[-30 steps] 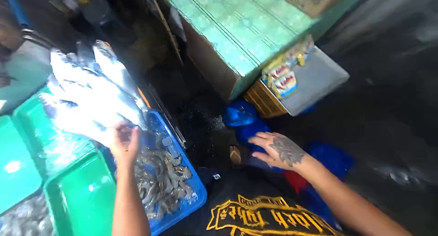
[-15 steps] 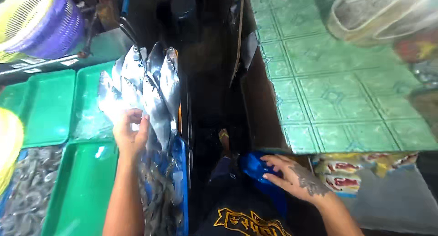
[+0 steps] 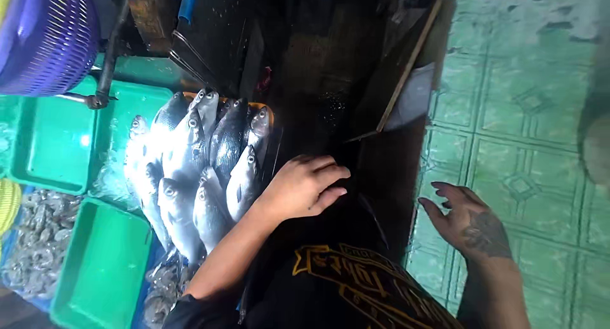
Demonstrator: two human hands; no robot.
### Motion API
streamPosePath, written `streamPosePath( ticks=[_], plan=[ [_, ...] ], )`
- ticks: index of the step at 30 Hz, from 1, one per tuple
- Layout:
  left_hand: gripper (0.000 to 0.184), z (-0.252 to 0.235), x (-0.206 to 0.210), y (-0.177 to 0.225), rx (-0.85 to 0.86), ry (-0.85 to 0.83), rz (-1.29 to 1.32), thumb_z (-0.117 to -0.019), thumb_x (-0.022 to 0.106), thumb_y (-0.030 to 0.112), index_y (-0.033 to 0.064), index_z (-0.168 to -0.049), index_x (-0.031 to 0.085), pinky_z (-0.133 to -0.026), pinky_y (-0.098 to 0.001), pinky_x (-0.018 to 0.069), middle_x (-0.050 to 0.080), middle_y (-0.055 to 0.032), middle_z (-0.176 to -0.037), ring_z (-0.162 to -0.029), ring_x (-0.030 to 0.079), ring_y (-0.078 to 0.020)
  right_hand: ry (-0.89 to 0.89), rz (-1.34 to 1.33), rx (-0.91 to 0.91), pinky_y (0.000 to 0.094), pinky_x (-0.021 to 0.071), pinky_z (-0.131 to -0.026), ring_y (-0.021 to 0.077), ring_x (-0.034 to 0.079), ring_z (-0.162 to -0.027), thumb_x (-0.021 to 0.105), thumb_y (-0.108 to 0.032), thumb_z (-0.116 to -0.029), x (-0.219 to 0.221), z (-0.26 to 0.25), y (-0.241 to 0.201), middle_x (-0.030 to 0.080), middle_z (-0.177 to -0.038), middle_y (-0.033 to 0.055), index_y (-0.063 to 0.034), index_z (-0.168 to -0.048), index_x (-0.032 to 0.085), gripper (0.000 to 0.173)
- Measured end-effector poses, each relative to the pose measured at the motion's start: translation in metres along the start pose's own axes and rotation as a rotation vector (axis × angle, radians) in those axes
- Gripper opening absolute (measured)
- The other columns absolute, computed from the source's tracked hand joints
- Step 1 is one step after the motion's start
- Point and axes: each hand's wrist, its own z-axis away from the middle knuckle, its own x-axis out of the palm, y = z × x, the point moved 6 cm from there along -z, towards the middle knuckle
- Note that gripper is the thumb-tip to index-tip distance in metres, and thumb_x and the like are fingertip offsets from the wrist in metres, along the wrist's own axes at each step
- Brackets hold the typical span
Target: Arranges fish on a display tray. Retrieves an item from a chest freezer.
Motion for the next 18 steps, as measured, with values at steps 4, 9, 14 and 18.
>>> streamPosePath(
  ticks=[4,9,14,18],
  plan=[
    [0.024,-0.04,-0.043,-0.043,-0.124,0.109,-0.063,-0.0997,0.066,0.028,0.0104,-0.113,0.075,-0.092,-0.0376,0.0584,0.074,-0.0037,-0.104,-0.099,0.07,-0.0151,-0.202,-0.012,0.0,0.0748,0.0506,-0.089,0.0547,0.06,-0.118,0.068,-0.036,-0.0969,0.015,-0.109,-0.026,0.054,-0.141,0.0324,-0.0072,-0.144,0.057,0.056],
    [0.026,-0.123,-0.051,-0.128,-0.262,0.154,-0.116,-0.1,0.065,0.032,0.0124,-0.114,0.074,-0.091,-0.0388,0.058,0.074,-0.0039,-0.108,-0.102,0.07,-0.0159,-0.398,-0.174,-0.099,0.0598,0.0503,-0.103,0.0436,0.06,-0.123,0.062,-0.038,-0.1019,0.025,-0.292,-0.043,0.053,-0.145,0.0287,-0.005,-0.144,0.056,0.054],
    [0.031,-0.244,-0.041,-0.223,-0.384,-0.075,-0.069,-0.0992,0.066,0.035,0.0152,-0.122,0.072,-0.093,-0.0425,0.0578,0.072,-0.0043,-0.115,-0.107,0.069,-0.0188,-0.46,-0.482,0.238,0.0544,0.0504,-0.104,0.0359,0.063,-0.122,0.055,-0.034,-0.1062,0.069,-0.47,0.028,0.062,-0.134,0.0247,-0.0012,-0.14,0.056,0.047],
    [0.035,-0.305,-0.121,-0.3,-0.538,0.13,-0.085,-0.0972,0.069,0.036,0.0127,-0.124,0.072,-0.088,-0.0385,0.0608,0.071,-0.0061,-0.117,-0.102,0.069,-0.0162,-0.516,-0.397,0.448,0.0587,0.0533,-0.099,0.0385,0.066,-0.114,0.057,-0.044,-0.104,0.031,-0.579,0.026,0.064,-0.128,0.0256,-0.0005,-0.137,0.058,0.054]
  ],
)
